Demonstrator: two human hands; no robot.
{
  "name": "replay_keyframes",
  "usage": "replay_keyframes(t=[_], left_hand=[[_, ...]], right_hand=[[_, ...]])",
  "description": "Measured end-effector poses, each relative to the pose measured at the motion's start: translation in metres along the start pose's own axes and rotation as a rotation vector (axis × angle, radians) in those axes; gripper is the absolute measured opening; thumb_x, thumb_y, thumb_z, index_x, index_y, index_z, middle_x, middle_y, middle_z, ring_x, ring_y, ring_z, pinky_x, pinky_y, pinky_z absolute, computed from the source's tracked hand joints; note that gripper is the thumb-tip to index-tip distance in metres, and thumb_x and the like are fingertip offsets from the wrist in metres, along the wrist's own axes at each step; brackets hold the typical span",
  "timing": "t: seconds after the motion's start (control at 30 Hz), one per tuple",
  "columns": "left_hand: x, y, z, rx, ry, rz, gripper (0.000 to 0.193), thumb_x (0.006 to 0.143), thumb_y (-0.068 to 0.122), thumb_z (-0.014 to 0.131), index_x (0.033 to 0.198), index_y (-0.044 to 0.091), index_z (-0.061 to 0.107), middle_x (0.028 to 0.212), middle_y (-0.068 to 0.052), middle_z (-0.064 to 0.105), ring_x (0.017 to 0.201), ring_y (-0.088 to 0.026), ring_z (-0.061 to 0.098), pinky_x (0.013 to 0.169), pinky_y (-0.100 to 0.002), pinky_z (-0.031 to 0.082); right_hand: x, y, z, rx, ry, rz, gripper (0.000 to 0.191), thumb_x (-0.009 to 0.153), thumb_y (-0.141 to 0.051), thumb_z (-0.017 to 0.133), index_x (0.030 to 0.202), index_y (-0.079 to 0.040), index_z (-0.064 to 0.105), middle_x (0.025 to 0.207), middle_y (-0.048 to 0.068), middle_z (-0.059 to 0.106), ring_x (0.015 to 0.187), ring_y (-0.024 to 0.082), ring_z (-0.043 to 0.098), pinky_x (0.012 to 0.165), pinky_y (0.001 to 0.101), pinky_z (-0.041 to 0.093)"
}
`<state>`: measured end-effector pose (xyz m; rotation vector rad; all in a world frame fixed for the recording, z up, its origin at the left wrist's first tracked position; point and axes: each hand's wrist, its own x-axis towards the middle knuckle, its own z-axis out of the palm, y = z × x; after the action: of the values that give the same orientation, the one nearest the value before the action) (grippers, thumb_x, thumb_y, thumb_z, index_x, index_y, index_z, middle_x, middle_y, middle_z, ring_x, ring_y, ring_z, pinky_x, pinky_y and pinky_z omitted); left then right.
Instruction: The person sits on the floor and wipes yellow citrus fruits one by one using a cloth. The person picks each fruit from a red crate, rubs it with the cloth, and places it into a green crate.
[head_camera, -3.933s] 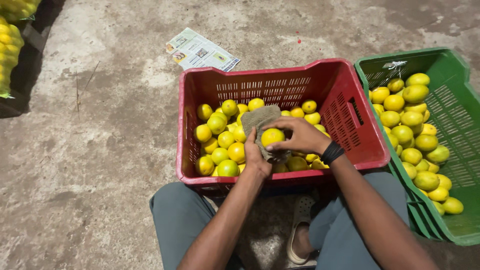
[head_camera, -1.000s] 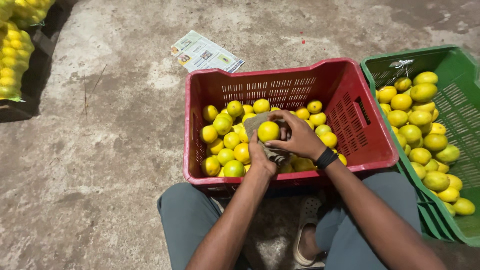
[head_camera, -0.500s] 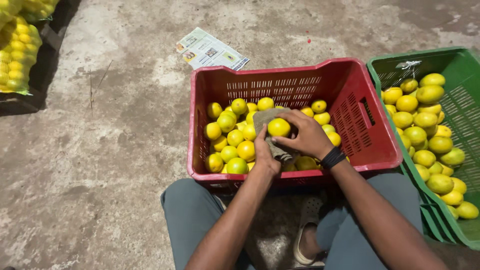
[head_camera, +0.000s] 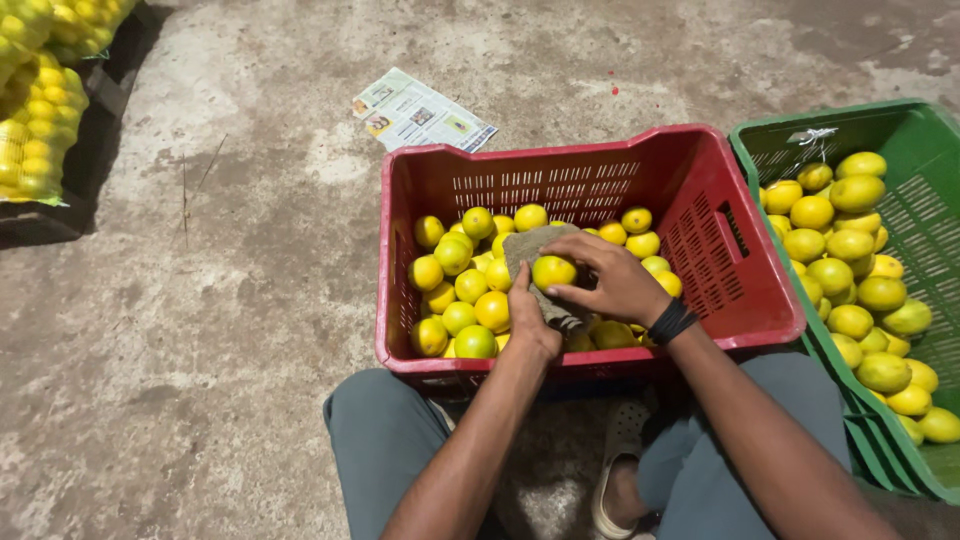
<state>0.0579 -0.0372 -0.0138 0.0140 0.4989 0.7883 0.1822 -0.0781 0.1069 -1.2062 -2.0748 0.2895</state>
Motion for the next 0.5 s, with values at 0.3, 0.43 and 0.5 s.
replay_keyframes(t=[0.3,0.43,0.5], left_hand=[[-0.006,0.0,0.002,0.009,0.0,0.024,0.064,0.101,0.066,0.041,0.135,0.015,0.061,0.119,-0.009,0.07,0.104,-0.028,0.067,0.088,-0.048,0.056],[-0.003,-0.003,-0.001,0.019,0.017,0.014,0.061,0.102,0.066,0.042,0.132,0.016,0.062,0.115,-0.008,0.07,0.098,-0.028,0.067,0.083,-0.046,0.057],[-0.003,-0.003,-0.001,0.039,0.037,0.021,0.062,0.1,0.068,0.042,0.132,0.018,0.062,0.115,-0.007,0.07,0.097,-0.027,0.067,0.08,-0.046,0.056]], right_hand=[[-0.002,-0.005,0.004,0.075,0.109,0.031,0.044,0.087,-0.027,0.079,0.125,-0.009,0.067,0.126,0.01,0.067,0.121,0.029,0.066,0.103,0.0386,0.053],[-0.006,0.009,0.005,0.066,-0.02,0.079,0.045,0.085,-0.031,0.082,0.123,-0.009,0.07,0.123,0.009,0.072,0.121,0.028,0.067,0.105,0.04,0.052],[-0.009,0.014,0.002,0.08,-0.083,0.078,0.05,0.083,-0.032,0.083,0.124,-0.008,0.069,0.123,0.01,0.071,0.12,0.029,0.066,0.104,0.0407,0.051]])
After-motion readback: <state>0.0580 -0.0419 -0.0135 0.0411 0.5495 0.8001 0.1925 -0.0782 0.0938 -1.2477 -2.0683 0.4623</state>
